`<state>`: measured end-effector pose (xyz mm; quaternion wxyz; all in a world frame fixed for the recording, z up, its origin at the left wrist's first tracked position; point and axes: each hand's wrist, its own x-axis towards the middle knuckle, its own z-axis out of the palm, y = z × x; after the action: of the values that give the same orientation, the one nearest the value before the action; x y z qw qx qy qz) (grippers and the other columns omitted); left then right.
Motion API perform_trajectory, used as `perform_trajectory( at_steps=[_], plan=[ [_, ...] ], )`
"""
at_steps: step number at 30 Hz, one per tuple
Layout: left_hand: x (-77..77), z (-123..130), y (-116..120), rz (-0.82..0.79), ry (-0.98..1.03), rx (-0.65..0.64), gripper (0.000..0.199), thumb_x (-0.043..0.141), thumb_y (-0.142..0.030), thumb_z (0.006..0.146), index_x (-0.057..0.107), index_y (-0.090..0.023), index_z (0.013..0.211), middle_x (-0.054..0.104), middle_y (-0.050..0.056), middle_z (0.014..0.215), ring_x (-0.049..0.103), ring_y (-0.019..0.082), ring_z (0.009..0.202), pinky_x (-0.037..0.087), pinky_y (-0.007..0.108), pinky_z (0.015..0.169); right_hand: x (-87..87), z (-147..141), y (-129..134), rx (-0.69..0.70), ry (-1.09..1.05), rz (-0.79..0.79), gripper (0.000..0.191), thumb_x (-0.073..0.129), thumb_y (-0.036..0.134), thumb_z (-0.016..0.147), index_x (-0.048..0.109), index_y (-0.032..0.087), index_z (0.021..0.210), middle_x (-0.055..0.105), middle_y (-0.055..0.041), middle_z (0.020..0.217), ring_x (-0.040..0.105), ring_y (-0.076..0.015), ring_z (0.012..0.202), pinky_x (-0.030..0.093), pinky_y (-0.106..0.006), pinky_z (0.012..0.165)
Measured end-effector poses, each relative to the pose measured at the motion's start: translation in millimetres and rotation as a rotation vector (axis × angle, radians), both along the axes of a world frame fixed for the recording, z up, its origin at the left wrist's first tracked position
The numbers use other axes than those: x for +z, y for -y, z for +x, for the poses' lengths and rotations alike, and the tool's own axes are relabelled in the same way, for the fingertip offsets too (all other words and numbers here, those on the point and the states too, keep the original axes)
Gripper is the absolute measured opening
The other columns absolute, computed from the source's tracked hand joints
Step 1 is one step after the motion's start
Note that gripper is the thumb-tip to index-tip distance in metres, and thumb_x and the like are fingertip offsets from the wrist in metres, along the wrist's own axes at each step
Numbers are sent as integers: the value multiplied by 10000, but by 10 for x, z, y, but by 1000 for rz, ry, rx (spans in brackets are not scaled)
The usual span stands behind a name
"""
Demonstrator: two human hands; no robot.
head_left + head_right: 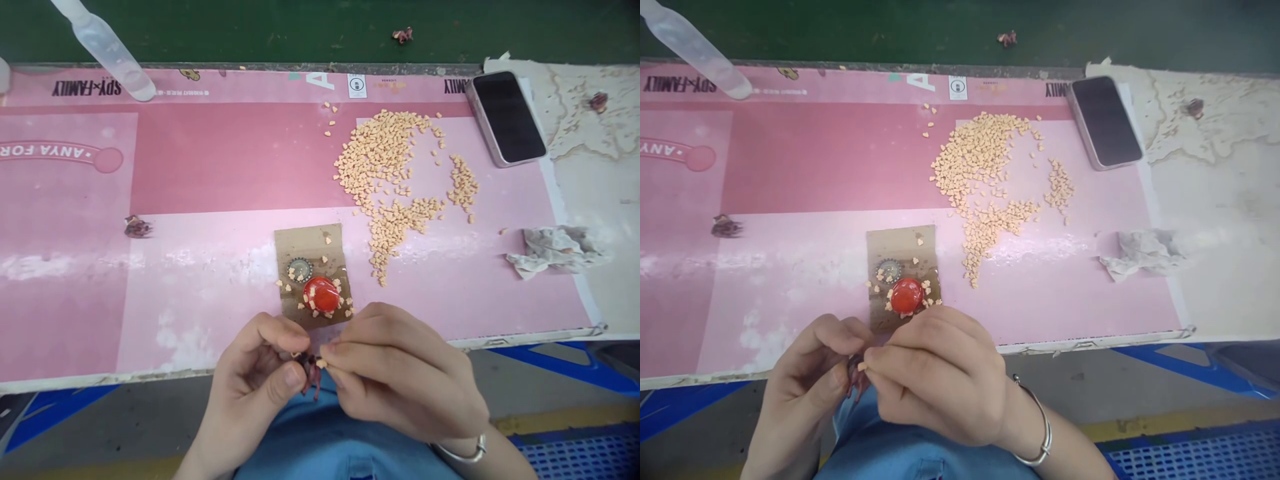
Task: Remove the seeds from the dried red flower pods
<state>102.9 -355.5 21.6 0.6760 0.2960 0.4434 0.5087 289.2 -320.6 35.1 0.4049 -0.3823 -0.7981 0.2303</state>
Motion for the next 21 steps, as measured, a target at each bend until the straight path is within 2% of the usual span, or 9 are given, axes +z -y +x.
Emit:
perform_trajectory(
  at_steps=[4,9,12,15,17,19,21],
  plan=[
    [2,7,-6,13,-30,-2,101,841,-376,928,825,-282,962,741,19,837,659,78,589,579,146,554,-42,10,-6,10,47,8,178,770,90,930,795,257,987,800,8,820,752,-141,711,693,-257,697],
    [22,15,-14,48,-157,71,123,868,-391,903,815,-281,918,767,14,841,712,91,623,590,133,554,51,-29,125,-25,221,86,216,670,66,987,814,199,1079,845,-11,889,797,-156,780,706,-267,744],
    [42,37,-8,123,-290,137,99,865,-376,910,804,-298,908,774,-16,845,740,84,684,613,119,610,114,-88,240,-90,348,155,220,634,57,1013,812,136,1117,851,-32,920,800,-166,797,683,-275,726],
    [70,34,-39,244,-453,141,62,825,-346,951,789,-298,936,781,-27,851,762,88,758,633,124,685,126,-134,245,-140,377,214,223,698,37,969,813,130,1135,843,-29,914,788,-164,803,677,-268,733],
    [104,-15,-96,370,-589,92,29,769,-330,998,786,-307,1000,796,-19,879,775,102,810,630,135,688,111,-125,160,-86,300,233,222,674,53,985,806,136,1144,842,-28,933,785,-151,838,684,-251,781],
    [159,-123,-187,528,-741,-24,101,709,-299,1035,794,-329,1082,814,-3,928,785,129,844,614,165,631,85,-51,32,-5,187,194,242,588,96,1039,781,139,1178,843,-37,973,788,-135,890,683,-236,825],
    [216,-292,-318,648,-904,-155,170,662,-290,1051,809,-358,1105,813,1,933,774,155,792,593,220,566,40,116,-103,-12,118,117,280,530,120,1063,754,159,1226,842,-53,1023,792,-137,920,683,-250,830]
  ],
)
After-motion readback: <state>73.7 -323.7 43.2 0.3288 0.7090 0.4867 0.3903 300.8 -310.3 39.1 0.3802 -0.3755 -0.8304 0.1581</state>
